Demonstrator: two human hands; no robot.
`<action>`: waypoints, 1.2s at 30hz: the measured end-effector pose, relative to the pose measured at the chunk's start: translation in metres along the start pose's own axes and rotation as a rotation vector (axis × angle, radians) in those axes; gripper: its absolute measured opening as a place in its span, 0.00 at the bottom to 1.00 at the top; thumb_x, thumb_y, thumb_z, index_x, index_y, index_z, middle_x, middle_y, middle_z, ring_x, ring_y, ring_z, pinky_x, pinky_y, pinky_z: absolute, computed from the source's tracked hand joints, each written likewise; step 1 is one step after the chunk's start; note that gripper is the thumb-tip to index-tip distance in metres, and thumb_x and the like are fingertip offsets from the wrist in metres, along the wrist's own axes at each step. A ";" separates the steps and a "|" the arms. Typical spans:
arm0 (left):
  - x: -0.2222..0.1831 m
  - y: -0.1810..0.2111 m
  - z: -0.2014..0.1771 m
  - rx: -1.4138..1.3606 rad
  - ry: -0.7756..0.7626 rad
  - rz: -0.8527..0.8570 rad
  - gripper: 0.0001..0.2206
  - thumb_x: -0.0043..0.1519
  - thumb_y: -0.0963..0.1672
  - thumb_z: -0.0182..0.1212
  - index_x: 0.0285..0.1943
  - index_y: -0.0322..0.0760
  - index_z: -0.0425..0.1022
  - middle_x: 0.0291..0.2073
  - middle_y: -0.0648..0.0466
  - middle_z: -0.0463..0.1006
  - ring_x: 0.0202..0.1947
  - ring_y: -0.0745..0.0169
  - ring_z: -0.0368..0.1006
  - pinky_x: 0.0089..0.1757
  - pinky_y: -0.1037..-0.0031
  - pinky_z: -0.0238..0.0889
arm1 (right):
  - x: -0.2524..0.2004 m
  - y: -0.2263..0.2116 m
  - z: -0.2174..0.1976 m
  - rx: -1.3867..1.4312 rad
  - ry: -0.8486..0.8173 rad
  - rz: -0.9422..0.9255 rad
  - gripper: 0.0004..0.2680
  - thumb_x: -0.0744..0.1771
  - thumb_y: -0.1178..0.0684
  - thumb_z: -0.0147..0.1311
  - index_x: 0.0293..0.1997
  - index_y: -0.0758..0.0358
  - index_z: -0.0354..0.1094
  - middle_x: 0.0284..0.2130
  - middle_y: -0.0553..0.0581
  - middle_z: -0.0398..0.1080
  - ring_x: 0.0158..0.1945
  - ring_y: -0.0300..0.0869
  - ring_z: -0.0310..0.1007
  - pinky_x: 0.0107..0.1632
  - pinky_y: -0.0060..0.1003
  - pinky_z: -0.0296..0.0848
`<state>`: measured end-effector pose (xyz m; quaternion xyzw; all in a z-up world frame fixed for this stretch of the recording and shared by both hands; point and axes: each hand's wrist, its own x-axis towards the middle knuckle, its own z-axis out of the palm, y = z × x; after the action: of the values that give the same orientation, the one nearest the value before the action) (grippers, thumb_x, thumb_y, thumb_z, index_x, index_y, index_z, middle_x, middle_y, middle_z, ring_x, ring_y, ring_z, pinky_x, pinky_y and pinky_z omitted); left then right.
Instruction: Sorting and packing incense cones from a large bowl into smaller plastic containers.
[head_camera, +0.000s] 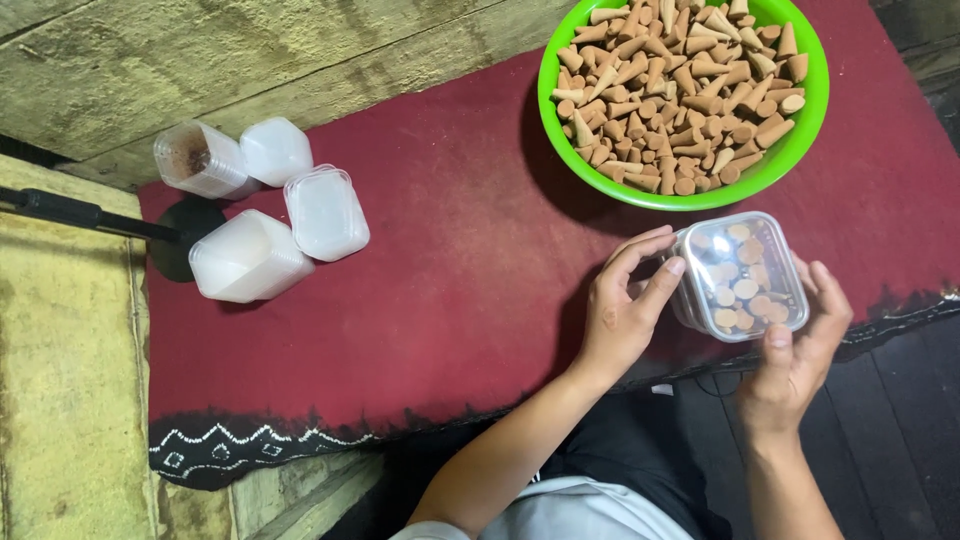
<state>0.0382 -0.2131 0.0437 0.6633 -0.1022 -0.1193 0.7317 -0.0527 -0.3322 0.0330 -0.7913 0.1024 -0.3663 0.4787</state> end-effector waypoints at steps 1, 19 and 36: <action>0.000 0.000 -0.001 -0.002 0.002 0.001 0.17 0.64 0.50 0.58 0.59 0.40 0.76 0.62 0.51 0.76 0.65 0.58 0.71 0.50 0.70 0.73 | 0.002 0.001 -0.001 0.000 -0.002 -0.002 0.25 0.73 0.39 0.37 0.73 0.71 0.47 0.65 0.75 0.57 0.68 0.60 0.59 0.68 0.53 0.62; -0.008 0.003 -0.003 -0.085 -0.010 0.033 0.21 0.61 0.48 0.63 0.61 0.37 0.74 0.63 0.48 0.75 0.61 0.54 0.73 0.52 0.62 0.77 | 0.007 -0.013 -0.005 -0.063 -0.042 -0.004 0.19 0.75 0.51 0.39 0.71 0.77 0.53 0.66 0.75 0.58 0.69 0.61 0.59 0.68 0.53 0.63; -0.033 0.000 -0.087 0.033 0.257 0.106 0.16 0.62 0.48 0.63 0.58 0.43 0.77 0.60 0.55 0.77 0.55 0.62 0.76 0.52 0.69 0.74 | -0.010 -0.067 0.042 0.083 0.027 -0.418 0.16 0.74 0.54 0.47 0.65 0.78 0.55 0.57 0.76 0.58 0.65 0.62 0.59 0.77 0.64 0.65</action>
<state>0.0334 -0.1204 0.0353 0.6785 -0.0444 0.0072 0.7332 -0.0439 -0.2640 0.0729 -0.7698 -0.0728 -0.4722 0.4232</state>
